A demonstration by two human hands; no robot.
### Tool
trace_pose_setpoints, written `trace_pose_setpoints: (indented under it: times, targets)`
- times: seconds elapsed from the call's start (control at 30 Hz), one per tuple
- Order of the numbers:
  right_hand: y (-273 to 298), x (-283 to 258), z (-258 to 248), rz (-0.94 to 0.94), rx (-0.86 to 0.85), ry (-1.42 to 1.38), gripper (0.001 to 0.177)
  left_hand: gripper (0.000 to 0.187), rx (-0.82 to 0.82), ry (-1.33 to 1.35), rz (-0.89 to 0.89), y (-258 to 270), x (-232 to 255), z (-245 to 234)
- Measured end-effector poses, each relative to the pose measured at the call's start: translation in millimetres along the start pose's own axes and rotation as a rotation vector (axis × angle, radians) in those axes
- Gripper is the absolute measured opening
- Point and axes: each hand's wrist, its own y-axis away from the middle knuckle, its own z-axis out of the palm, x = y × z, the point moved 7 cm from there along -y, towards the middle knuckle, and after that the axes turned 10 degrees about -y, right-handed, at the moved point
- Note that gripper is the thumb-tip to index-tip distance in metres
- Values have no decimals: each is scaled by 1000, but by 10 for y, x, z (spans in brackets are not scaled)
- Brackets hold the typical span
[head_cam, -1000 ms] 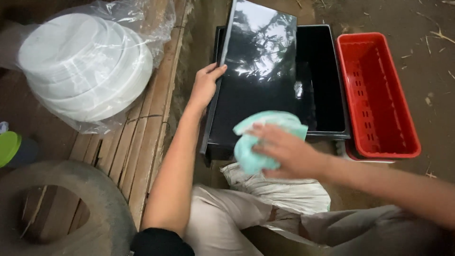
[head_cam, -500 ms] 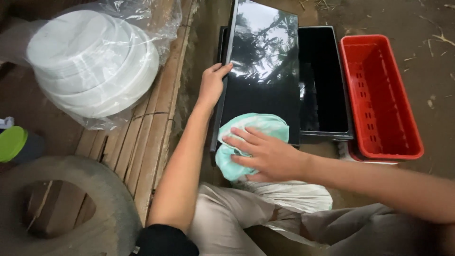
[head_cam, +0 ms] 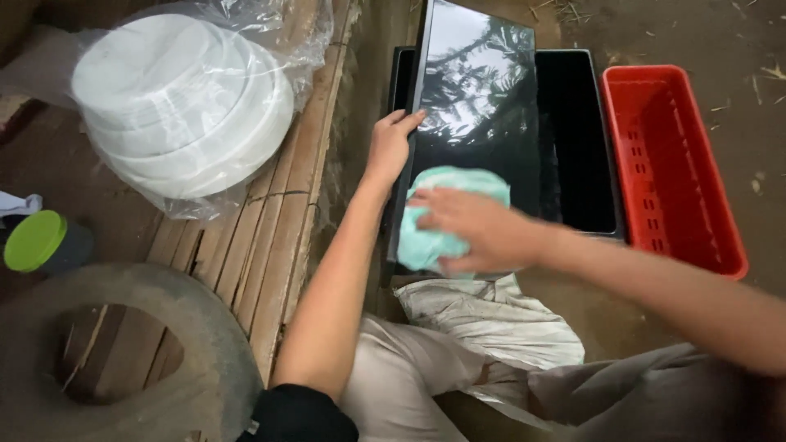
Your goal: Cleaning black plastic planter boxes by wiping them thoroughly with a damp cloth.
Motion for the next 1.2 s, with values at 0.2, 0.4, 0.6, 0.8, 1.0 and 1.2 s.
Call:
trace_pose_setpoints:
  times: [0.2,0.4,0.6,0.8,1.0,1.2]
  targets:
    - [156,1540,-500,674,168,118,64,71,-22,-10,27,-256,-231,22]
    - [212,185,207,65,108,283,65,52,35,45,52,-422,-424,70]
    - [1076,101,178,-133,63,363,54,83,13,102,-2,87,84,82]
    - [1455,566,-747,1031,697,-112,69,77,-10,366,-58,295,372,195]
    - [1321,468,-555,1256,1039,-811,30,50,-422,550,77,782,913,497]
    - [1267,404,-616,1379,1109,-925,59,103,-679,14,309,1243,1155,387]
